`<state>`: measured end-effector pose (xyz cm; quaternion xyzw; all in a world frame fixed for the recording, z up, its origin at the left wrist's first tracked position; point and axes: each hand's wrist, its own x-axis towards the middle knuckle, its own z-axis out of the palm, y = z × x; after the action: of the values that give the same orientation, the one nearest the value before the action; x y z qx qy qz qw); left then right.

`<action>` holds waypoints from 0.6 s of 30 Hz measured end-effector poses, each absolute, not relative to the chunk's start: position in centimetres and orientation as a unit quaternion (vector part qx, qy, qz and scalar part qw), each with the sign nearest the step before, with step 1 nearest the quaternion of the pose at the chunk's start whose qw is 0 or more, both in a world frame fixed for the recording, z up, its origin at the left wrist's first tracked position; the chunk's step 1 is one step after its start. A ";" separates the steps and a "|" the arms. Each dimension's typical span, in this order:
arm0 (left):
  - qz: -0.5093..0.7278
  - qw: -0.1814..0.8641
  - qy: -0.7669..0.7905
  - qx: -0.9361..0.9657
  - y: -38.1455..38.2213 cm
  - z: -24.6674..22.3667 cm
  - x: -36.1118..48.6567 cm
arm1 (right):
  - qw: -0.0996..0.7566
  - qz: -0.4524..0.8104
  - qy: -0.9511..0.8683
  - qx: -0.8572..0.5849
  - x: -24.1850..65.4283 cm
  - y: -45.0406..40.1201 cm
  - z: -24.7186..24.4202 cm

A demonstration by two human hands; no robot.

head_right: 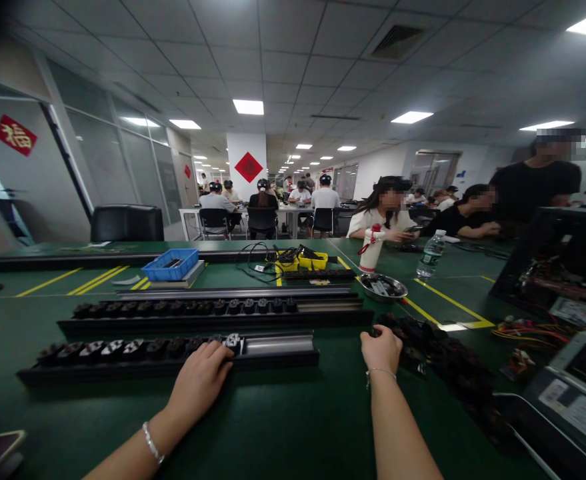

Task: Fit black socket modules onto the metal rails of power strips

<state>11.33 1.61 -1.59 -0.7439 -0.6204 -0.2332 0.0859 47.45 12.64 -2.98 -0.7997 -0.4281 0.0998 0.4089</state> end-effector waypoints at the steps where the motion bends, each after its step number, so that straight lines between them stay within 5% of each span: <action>1: -0.231 0.084 -0.621 -0.744 1.6 -1.5 11.4 | 0.423 0.092 -0.416 -0.800 47.6 12.8 -3.2; 9: -0.222 0.086 -0.626 -0.743 1.4 -1.3 11.6 | 0.469 0.038 -0.376 -0.798 46.3 13.1 -3.9; 18: -0.211 0.119 -0.634 -0.734 1.1 -1.2 12.1 | 0.411 -0.102 -0.630 -0.651 38.8 10.7 -1.5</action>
<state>12.12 1.15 -1.22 -0.7345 -0.6338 -0.2113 0.1195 38.77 10.69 -1.48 -0.6508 -0.6300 -0.1017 0.4114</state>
